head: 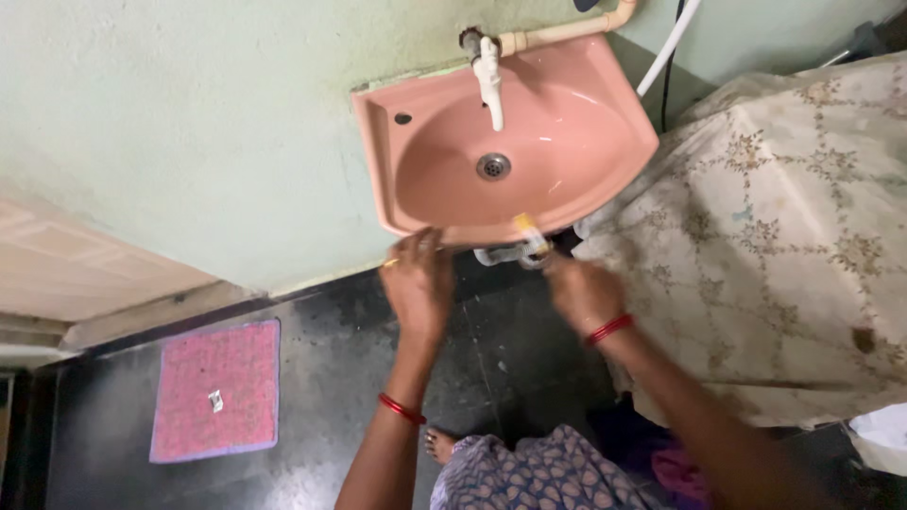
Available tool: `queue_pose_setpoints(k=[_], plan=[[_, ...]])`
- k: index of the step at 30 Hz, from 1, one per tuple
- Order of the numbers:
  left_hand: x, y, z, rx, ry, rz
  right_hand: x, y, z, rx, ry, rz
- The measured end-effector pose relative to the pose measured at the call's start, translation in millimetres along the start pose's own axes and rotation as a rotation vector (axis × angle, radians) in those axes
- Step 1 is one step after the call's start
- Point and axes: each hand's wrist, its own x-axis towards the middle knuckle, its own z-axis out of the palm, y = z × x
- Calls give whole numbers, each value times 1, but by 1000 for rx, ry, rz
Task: The person cleans a sink and the faucet area using a toothbrush and their hands, scrubbing the surfaces and rinsing them with water.
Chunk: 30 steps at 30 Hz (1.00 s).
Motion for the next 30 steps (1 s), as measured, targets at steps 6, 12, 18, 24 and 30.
queue_pose_setpoints(k=[6,12,18,24,30], plan=[[-8,-84,26,106,-61,-207,-3,-45,15,40,103,-67],[-5,-107,32,-23,-56,-179,13,24,-68,-401,141,89],[-1,-109,29,-52,-89,-226,-3,-70,11,-323,-73,115],[2,-111,33,-41,-156,-264,27,-175,59,-97,37,-68],[1,-116,35,-11,-160,-230,6,-111,16,-205,-140,123]])
